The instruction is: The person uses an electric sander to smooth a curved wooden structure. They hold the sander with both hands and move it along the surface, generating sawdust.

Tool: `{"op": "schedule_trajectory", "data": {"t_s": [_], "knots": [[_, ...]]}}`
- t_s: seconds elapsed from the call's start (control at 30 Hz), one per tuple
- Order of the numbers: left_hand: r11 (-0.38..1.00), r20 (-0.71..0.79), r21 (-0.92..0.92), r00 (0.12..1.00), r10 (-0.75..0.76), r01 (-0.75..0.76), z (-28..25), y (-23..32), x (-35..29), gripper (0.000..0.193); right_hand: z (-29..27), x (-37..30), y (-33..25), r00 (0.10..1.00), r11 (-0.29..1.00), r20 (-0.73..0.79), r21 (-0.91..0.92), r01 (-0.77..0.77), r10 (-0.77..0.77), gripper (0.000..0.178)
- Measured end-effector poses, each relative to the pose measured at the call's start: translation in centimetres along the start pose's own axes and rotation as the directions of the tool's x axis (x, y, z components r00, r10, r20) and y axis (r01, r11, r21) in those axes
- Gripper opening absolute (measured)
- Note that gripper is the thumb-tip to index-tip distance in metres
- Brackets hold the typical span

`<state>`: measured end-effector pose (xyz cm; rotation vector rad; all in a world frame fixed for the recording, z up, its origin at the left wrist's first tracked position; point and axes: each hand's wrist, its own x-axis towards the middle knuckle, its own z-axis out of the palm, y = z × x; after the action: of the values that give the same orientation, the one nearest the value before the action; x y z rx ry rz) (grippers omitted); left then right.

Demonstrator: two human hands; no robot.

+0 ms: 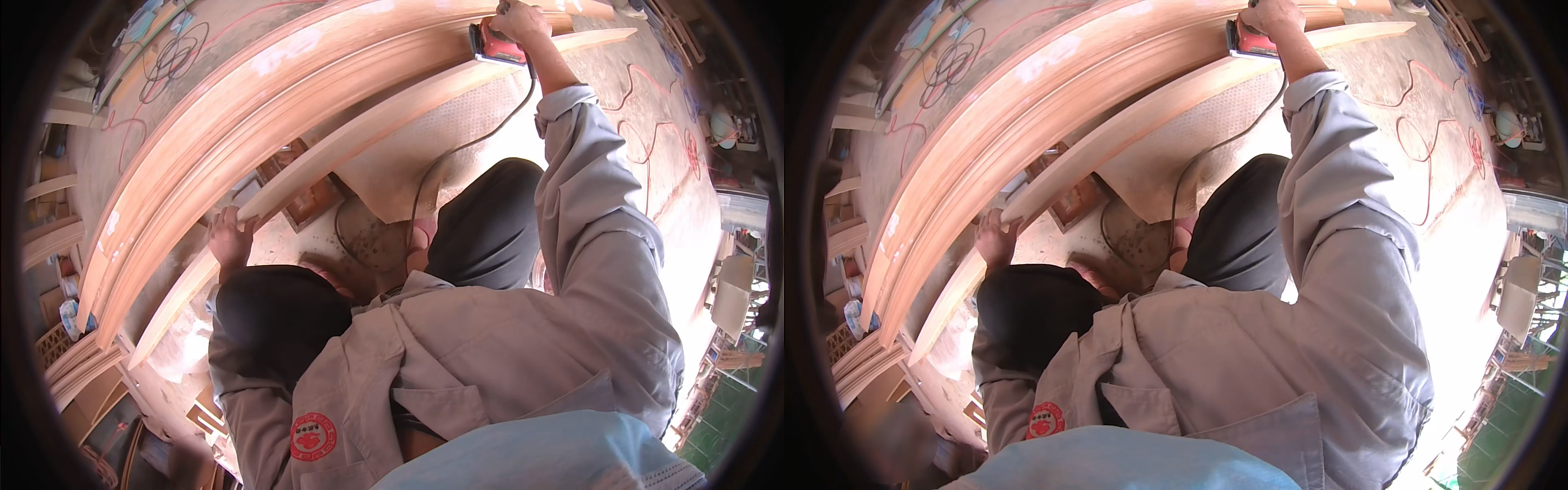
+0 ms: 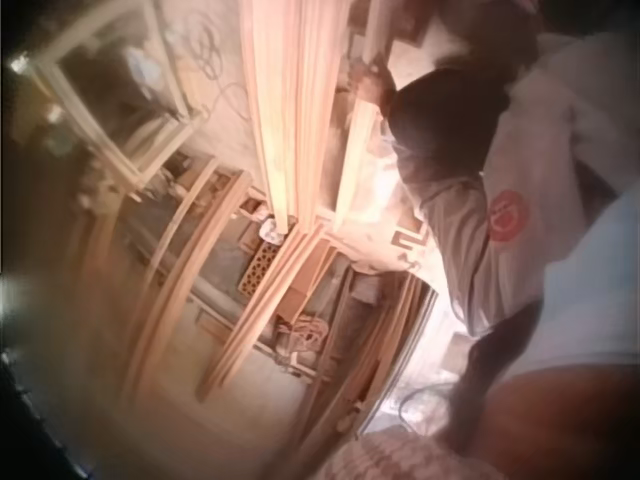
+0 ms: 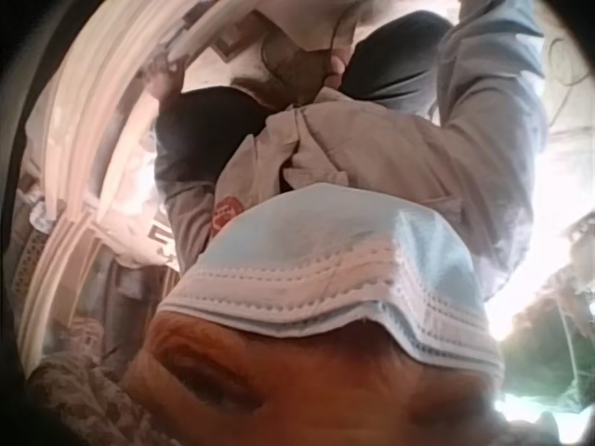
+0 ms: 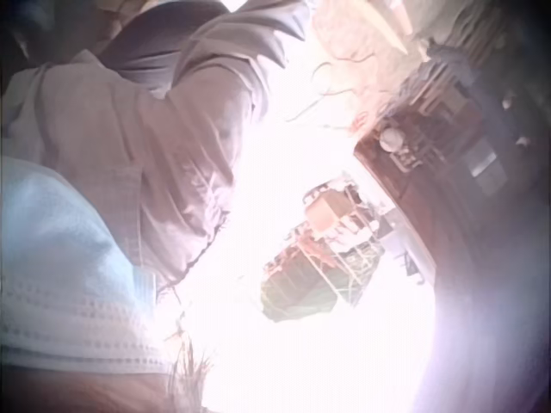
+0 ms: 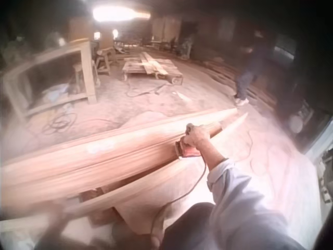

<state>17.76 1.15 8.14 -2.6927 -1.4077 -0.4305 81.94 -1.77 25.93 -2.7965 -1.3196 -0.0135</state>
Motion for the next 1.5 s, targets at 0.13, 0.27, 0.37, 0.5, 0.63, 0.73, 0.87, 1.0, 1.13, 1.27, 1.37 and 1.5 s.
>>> {"op": "schedule_trajectory", "data": {"t_s": [0.13,0.27,0.37,0.5,0.63,0.73,0.87,1.0,1.13,1.27,1.37,1.5], "knots": [[1.0,0.007,-0.003,1.0,-0.018,0.018,-0.9,-0.1,-0.6,0.043,-0.9,-2.3,-5.5,0.952,0.963,0.168,0.131,0.236,-0.256,0.04],[1.0,-0.012,-0.029,1.0,0.005,-0.005,-0.2,0.2,-0.1,0.04,0.7,-4.2,-10.3,0.834,0.859,0.206,0.14,0.492,-0.511,0.039],[1.0,-0.006,-0.02,1.0,0.002,-0.002,-0.3,0.1,-0.2,0.042,1.0,-6.5,-13.5,0.798,0.817,0.176,0.116,0.565,-0.577,0.061],[0.999,0.013,0.019,0.999,-0.03,0.03,-0.2,0.2,-0.1,0.045,0.0,-14.0,-19.3,0.762,0.764,0.096,0.19,0.617,-0.64,0.043],[0.999,0.043,0.031,0.998,-0.038,0.037,0.1,-0.5,0.0,0.048,-0.1,-18.2,-21.8,0.762,0.755,0.079,0.228,0.614,-0.643,0.051],[0.997,0.071,0.048,0.995,-0.07,0.067,0.2,-0.7,-0.3,0.049,-1.3,-17.0,-19.3,0.805,0.806,0.123,0.227,0.547,-0.581,0.054],[0.999,0.028,0.036,0.999,-0.015,0.014,0.3,-0.7,-0.5,0.047,-0.1,-10.2,-13.2,0.902,0.9,0.078,0.15,0.41,-0.424,0.054],[0.998,0.07,0.046,0.997,-0.043,0.04,-1.1,-0.2,-0.6,0.043,1.9,-2.2,-5.6,0.965,0.962,0.024,0.088,0.26,-0.263,0.051],[1.0,0.042,-0.025,0.999,-0.006,0.007,-1.1,0.5,0.4,0.041,0.1,4.2,6.1,0.984,0.98,0.052,0.119,0.161,-0.169,0.04],[1.0,0.035,0.0,0.999,-0.029,0.029,-1.5,0.5,-0.6,0.04,-2.0,1.9,5.0,0.985,0.982,0.0,-0.076,0.172,-0.173,0.053],[0.999,0.038,0.015,0.998,-0.05,0.05,-1.9,1.3,0.2,0.04,0.0,4.5,7.3,0.92,0.909,0.01,0.157,0.385,-0.391,0.066],[1.0,-0.008,-0.018,1.0,-0.016,0.016,-1.6,1.2,0.4,0.041,2.3,1.3,3.1,0.775,0.655,-0.05,0.502,0.566,-0.631,0.063]]}}
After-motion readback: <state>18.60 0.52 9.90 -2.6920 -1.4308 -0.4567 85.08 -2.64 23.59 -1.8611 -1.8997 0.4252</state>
